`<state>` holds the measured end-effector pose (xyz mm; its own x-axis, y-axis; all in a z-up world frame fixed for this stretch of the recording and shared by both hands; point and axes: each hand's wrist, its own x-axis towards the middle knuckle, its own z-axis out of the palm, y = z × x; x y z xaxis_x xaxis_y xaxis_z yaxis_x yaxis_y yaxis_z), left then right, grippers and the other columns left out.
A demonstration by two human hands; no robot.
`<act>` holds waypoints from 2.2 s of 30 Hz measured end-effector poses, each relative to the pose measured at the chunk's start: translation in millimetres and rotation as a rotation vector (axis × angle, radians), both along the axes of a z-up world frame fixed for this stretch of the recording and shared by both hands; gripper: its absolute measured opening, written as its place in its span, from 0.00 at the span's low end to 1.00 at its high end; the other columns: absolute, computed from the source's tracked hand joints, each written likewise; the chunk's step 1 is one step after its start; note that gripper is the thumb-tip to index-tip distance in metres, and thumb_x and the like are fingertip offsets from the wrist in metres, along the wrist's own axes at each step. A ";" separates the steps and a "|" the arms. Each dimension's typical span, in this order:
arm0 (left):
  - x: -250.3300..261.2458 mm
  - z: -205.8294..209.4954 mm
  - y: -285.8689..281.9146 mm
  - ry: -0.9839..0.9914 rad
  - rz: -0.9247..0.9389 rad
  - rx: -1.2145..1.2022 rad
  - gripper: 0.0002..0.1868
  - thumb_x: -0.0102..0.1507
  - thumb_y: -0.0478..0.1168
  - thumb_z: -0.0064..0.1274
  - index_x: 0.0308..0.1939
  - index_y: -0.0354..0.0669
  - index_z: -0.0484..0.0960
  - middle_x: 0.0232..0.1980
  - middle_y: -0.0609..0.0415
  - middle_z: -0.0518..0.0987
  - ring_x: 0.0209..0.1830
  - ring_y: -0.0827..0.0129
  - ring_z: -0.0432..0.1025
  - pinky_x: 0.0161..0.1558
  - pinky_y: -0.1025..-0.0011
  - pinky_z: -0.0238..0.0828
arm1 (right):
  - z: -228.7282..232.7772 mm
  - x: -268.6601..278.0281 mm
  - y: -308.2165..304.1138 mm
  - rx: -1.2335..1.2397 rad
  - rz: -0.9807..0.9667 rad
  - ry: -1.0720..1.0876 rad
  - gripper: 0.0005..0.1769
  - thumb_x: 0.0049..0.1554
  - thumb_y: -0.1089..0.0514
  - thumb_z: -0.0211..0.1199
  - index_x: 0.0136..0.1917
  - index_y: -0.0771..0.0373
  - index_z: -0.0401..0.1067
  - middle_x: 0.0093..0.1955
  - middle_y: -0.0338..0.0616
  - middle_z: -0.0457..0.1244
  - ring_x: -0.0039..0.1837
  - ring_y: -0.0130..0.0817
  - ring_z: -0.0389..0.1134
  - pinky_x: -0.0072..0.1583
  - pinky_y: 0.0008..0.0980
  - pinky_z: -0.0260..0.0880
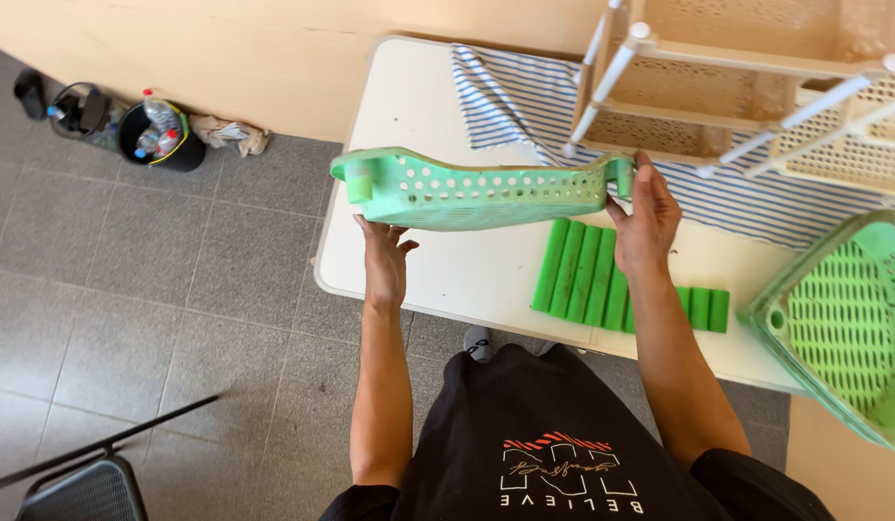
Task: The person disassembles a green triangular plastic stool by removing its legs and separating the seat from the base. The removed parts are placed on the table, and the components are organized into the base tray.
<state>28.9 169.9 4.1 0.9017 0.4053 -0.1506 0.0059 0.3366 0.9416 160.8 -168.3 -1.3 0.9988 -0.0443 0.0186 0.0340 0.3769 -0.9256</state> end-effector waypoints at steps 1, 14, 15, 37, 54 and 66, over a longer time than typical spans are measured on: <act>2.5 0.1 -5.8 0.012 -0.013 -0.027 0.53 0.63 0.79 0.24 0.78 0.44 0.54 0.73 0.48 0.66 0.60 0.61 0.65 0.53 0.61 0.64 | 3.9 -7.8 -12.0 0.000 -0.006 -0.028 0.29 0.68 0.44 0.57 0.72 0.67 0.66 0.75 0.48 0.59 0.70 0.37 0.65 0.69 0.55 0.73; 50.5 -17.1 -75.5 0.233 -0.238 -0.215 0.67 0.50 0.89 0.18 0.80 0.48 0.46 0.76 0.41 0.62 0.62 0.50 0.65 0.54 0.51 0.63 | 92.7 -64.5 -85.4 -0.340 0.011 -0.413 0.24 0.74 0.56 0.51 0.79 0.68 0.62 0.72 0.40 0.55 0.70 0.26 0.56 0.70 0.26 0.58; 51.5 -19.3 -78.8 0.260 -0.274 -0.221 0.68 0.50 0.89 0.19 0.81 0.47 0.46 0.77 0.41 0.60 0.66 0.49 0.64 0.57 0.50 0.62 | 105.3 -67.5 -86.5 -0.422 0.031 -0.477 0.23 0.75 0.59 0.51 0.80 0.67 0.61 0.72 0.41 0.56 0.68 0.25 0.56 0.70 0.23 0.56; 48.2 -10.5 -170.7 0.168 -0.460 -0.612 0.58 0.56 0.84 0.23 0.79 0.50 0.54 0.76 0.44 0.64 0.74 0.49 0.63 0.67 0.41 0.65 | 142.4 -75.4 -60.4 -0.309 0.581 -0.293 0.22 0.68 0.64 0.56 0.73 0.74 0.63 0.66 0.46 0.65 0.67 0.29 0.66 0.69 0.29 0.68; -49.8 30.5 -163.9 -0.622 -0.268 0.345 0.68 0.54 0.59 0.75 0.81 0.38 0.42 0.82 0.38 0.49 0.82 0.50 0.51 0.78 0.49 0.54 | 164.1 -54.2 8.5 -0.081 0.313 0.054 0.16 0.66 0.57 0.60 0.62 0.67 0.63 0.53 0.45 0.69 0.52 0.30 0.74 0.47 0.35 0.83; -11.9 3.7 -144.4 -0.116 -0.040 -0.203 0.34 0.67 0.42 0.52 0.73 0.30 0.59 0.66 0.39 0.72 0.63 0.57 0.72 0.62 0.59 0.74 | 114.0 -38.7 -71.3 -0.237 0.180 -0.211 0.17 0.70 0.60 0.61 0.70 0.64 0.69 0.62 0.50 0.69 0.57 0.33 0.71 0.58 0.30 0.73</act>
<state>17.0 25.6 7.8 0.9325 0.3409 -0.1194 -0.0815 0.5205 0.8500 122.1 -239.5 112.7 0.9633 0.1624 0.2138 0.1861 0.1704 -0.9677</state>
